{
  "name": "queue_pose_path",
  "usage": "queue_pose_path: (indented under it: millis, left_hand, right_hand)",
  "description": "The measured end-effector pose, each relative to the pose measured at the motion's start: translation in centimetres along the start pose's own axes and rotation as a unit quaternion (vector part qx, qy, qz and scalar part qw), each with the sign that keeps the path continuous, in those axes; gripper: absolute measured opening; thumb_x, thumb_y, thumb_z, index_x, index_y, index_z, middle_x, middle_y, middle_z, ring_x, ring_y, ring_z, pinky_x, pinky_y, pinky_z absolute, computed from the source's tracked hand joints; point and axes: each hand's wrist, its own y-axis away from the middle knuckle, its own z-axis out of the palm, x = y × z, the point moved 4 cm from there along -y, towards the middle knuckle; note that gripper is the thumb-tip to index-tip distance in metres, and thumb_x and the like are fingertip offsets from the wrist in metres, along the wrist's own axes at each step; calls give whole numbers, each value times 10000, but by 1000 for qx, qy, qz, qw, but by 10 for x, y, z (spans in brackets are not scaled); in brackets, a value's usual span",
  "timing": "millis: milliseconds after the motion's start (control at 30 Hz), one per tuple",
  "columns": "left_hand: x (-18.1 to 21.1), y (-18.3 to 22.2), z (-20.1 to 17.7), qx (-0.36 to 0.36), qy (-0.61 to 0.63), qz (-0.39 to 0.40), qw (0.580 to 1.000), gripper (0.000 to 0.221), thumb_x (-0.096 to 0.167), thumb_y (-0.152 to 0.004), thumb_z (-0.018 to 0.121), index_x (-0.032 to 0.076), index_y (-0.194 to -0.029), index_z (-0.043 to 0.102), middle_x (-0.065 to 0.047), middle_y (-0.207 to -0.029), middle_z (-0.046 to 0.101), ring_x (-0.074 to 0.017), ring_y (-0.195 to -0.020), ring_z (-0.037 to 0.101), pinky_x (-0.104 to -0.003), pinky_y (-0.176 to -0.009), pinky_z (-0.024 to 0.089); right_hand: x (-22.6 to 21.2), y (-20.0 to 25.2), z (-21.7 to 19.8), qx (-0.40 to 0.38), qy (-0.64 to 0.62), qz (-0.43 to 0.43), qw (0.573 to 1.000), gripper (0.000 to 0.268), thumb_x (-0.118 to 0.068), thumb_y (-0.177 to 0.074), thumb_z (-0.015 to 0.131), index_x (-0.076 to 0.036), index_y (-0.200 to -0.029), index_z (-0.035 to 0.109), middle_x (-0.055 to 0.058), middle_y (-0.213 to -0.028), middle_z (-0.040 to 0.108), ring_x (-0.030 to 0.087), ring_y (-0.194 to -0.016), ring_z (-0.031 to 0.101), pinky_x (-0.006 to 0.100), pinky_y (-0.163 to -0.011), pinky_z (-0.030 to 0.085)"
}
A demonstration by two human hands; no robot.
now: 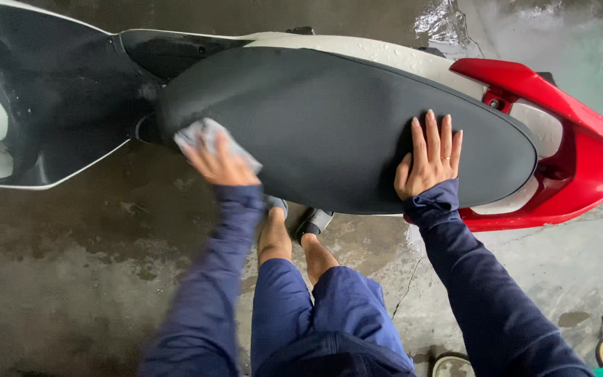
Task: The person wipes the black seat of a scooter with a gray cloth. They repeatedly rub the surface in circular and back-and-forth motions, covering the entire seat area.
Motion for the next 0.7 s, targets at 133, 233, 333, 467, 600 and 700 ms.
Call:
queue_pose_path:
  millis: [133, 233, 333, 467, 600, 700]
  left_hand:
    - [85, 30, -4, -69, 115, 147, 980, 490, 381, -1153, 573, 236, -1602, 705, -198, -1652, 626, -548, -1594, 494, -748, -1287, 344]
    - [87, 42, 2, -78, 99, 115, 985, 552, 431, -1167, 479, 273, -1662, 666, -131, -1725, 619, -499, -1640, 473, -675, -1320, 331]
    - [115, 51, -15, -67, 99, 85, 989, 555, 357, -1205, 437, 115, -1641, 681, -229, -1669, 641, -562, -1637, 443, -717, -1359, 287]
    - [126, 56, -7, -168, 148, 191, 956, 590, 378, -1126, 620, 315, -1712, 608, -117, -1639, 682, -484, -1661, 459, -693, -1298, 341]
    - [135, -21, -1, -25, 43, 41, 998, 534, 375, -1195, 526, 206, -1680, 673, -174, -1706, 617, -538, -1634, 441, -652, -1290, 350]
    - [192, 15, 2, -281, 37, -73, 956, 464, 341, -1222, 468, 153, -1564, 720, -231, -1532, 727, -473, -1552, 567, -652, -1376, 250]
  right_hand:
    - [0, -1, 0, -13, -12, -4, 1000, 803, -175, -950, 632, -45, -1742, 648, 243, -1805, 547, 512, -1690, 400, 672, -1373, 238]
    - [1, 3, 3, -10, -13, 5, 1000, 819, -178, -930, 655, -62, -1741, 657, 226, -1813, 544, 495, -1698, 395, 668, -1378, 227]
    - [0, 1, 1, -11, -8, 7, 1000, 816, -179, -933, 656, -71, -1742, 658, 222, -1811, 549, 493, -1697, 399, 664, -1379, 223]
    - [-1, 3, 3, -11, -8, 12, 1000, 810, -185, -946, 639, -87, -1749, 648, 205, -1814, 546, 477, -1703, 396, 653, -1386, 223]
    - [-1, 1, 1, -13, 3, 1, 1000, 826, -198, -945, 625, -94, -1765, 640, 204, -1825, 535, 484, -1702, 386, 656, -1380, 228]
    - [-2, -3, -4, -14, -2, 15, 1000, 798, -192, -939, 667, -84, -1730, 666, 202, -1818, 540, 474, -1701, 402, 653, -1386, 233]
